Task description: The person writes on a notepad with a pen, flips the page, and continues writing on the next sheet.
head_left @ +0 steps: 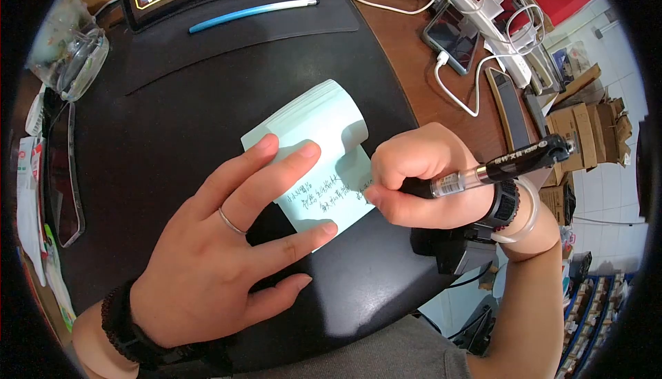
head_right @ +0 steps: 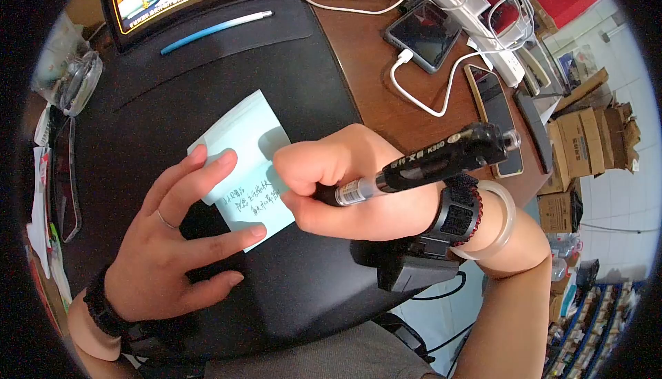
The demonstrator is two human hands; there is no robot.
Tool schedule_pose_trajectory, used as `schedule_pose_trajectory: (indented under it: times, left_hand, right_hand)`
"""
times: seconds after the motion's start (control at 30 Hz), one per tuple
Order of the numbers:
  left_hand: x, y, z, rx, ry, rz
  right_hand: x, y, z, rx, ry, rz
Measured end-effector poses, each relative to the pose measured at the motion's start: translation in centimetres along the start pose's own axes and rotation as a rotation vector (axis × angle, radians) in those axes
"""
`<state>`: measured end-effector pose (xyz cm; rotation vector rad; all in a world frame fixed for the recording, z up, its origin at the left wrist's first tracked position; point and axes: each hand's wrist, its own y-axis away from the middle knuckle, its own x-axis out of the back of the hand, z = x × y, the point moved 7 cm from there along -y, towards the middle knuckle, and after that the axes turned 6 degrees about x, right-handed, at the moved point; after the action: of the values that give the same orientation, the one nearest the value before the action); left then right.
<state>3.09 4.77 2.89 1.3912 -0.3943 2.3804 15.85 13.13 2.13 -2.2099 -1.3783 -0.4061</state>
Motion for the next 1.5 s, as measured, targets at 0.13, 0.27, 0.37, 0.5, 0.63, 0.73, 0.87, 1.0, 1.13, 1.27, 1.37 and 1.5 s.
schedule_pose_trajectory:
  times: [0.13,0.27,0.37,0.5,0.63,0.73,0.87,1.0,1.13,1.27,1.37,1.5]
  left_hand:
    - [0.03,-0.02,0.03,-0.003,-0.002,0.004]
    - [-0.01,-0.03,-0.01,-0.001,0.009,0.004]
    - [0.00,-0.03,0.04,-0.004,-0.009,-0.003]
    - [-0.10,-0.04,-0.01,-0.002,-0.013,-0.011]
    - [-0.10,0.01,-0.03,0.000,-0.009,-0.011]
    - [-0.15,0.04,0.00,0.009,-0.020,-0.023]
    - [-0.12,0.00,0.01,0.009,-0.016,-0.025]
    - [-0.11,-0.02,0.08,0.003,-0.021,-0.030]
    - [-0.09,-0.04,0.03,0.006,-0.019,-0.039]
    - [-0.10,-0.08,0.04,0.001,-0.024,-0.041]
    - [-0.06,-0.07,0.07,0.006,-0.016,-0.045]
    - [-0.08,-0.09,0.08,0.010,-0.026,-0.054]
  right_hand:
    - [0.00,0.04,0.04,-0.013,0.011,-0.026]
    - [0.28,0.10,0.12,-0.041,0.030,0.005]
    - [0.27,0.04,0.08,-0.036,0.033,-0.004]
    - [0.46,0.02,-0.03,-0.007,0.048,0.033]
    - [0.50,0.07,0.16,-0.059,0.024,0.027]
    - [0.37,0.08,0.12,-0.059,0.021,-0.014]
    - [0.43,0.05,0.08,-0.028,0.023,0.027]
    - [0.47,0.09,0.06,-0.057,0.017,-0.015]
    - [0.75,0.02,-0.01,-0.040,0.061,0.023]
    - [0.69,0.04,0.12,-0.063,0.039,0.025]
    - [0.78,0.12,0.24,-0.051,0.014,0.021]
    - [0.78,-0.03,-0.12,-0.010,0.031,0.028]
